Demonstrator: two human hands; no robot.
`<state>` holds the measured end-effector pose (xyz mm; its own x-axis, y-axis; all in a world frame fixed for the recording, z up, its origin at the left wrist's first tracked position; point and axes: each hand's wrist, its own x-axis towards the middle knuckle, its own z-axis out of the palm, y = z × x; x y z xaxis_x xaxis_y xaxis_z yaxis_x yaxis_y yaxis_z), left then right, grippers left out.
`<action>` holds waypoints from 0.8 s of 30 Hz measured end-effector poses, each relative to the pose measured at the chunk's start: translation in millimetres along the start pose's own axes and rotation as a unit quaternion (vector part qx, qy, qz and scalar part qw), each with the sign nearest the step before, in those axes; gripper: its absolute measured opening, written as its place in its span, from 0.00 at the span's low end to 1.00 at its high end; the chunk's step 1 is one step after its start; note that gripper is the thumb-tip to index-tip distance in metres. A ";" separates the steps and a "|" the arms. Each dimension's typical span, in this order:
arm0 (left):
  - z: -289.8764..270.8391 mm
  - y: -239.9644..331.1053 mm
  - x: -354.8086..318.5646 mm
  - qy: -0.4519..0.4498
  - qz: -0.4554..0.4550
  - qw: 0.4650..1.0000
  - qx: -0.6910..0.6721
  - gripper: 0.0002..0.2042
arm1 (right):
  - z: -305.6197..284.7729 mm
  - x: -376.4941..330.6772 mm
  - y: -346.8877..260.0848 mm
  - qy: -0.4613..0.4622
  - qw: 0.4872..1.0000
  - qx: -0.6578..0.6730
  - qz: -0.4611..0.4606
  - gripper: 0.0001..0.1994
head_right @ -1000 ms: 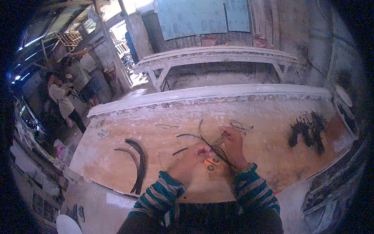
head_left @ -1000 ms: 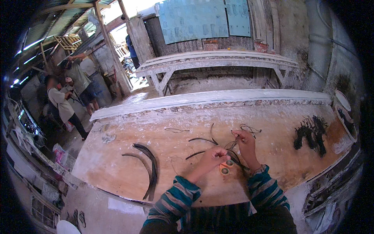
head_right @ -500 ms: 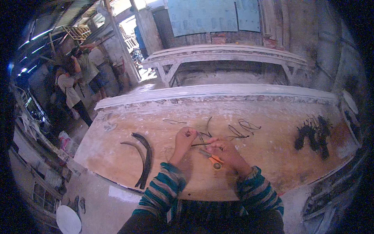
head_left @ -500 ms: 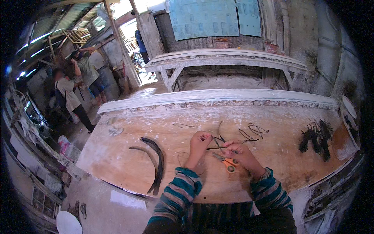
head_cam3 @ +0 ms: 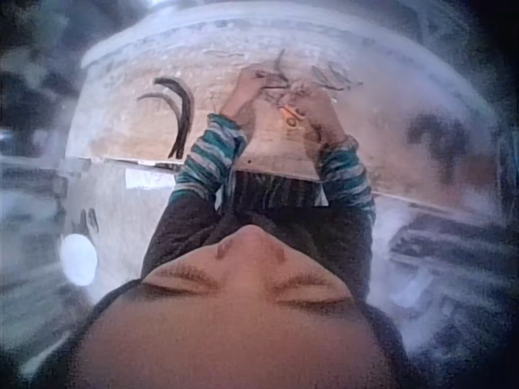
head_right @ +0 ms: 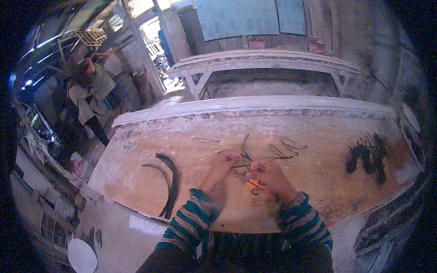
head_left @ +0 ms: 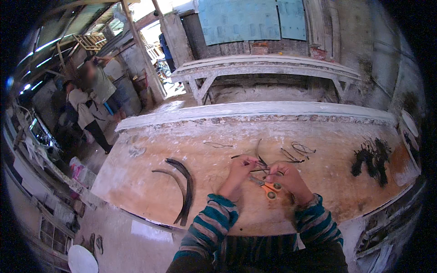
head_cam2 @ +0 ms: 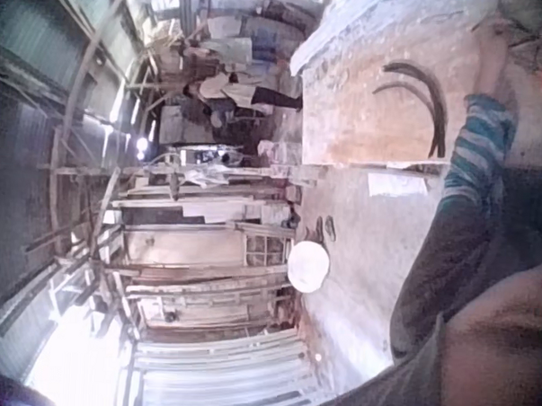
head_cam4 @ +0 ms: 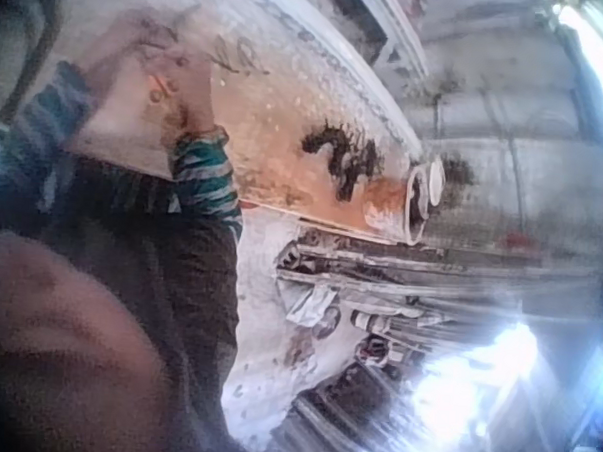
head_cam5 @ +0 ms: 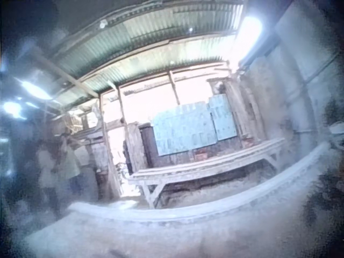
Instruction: The person uses orange-handled scissors to cut black rubber strips on a wooden workbench. A coworker in the background wipes the bench surface with a white cloth. The person repeatedly picks up strips, cuts them into smaller pieces, and places the cut pieces on the table.
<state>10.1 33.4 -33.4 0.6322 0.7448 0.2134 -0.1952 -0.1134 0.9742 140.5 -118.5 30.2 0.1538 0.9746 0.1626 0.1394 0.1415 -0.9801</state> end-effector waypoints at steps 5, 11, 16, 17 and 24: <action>4.0 10.2 -3.9 -0.075 -0.044 0.996 0.026 0.04 | -8.0 7.2 11.8 0.174 0.971 -0.133 -0.097 0.09; 16.0 16.2 -12.1 -0.222 -0.041 0.974 -0.005 0.07 | -26.4 16.0 38.3 0.291 0.926 -0.197 -0.139 0.10; 37.4 13.0 -20.1 -0.311 0.020 0.950 -0.031 0.05 | -34.7 21.3 42.4 0.289 0.938 -0.165 -0.098 0.04; 42.8 14.2 -22.7 -0.328 0.051 0.942 -0.050 0.05 | -34.3 22.4 44.0 0.292 0.942 -0.136 -0.095 0.04; 44.6 35.8 -33.4 -0.312 -0.036 0.946 -0.077 0.08 | -30.5 20.0 46.4 0.259 0.949 -0.131 -0.124 0.10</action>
<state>15.4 -24.9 -2.4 0.9580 0.2092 0.1963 -0.2122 0.0561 0.9756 179.9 -97.8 -8.5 0.5358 0.6906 0.4858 0.4621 0.2417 -0.8532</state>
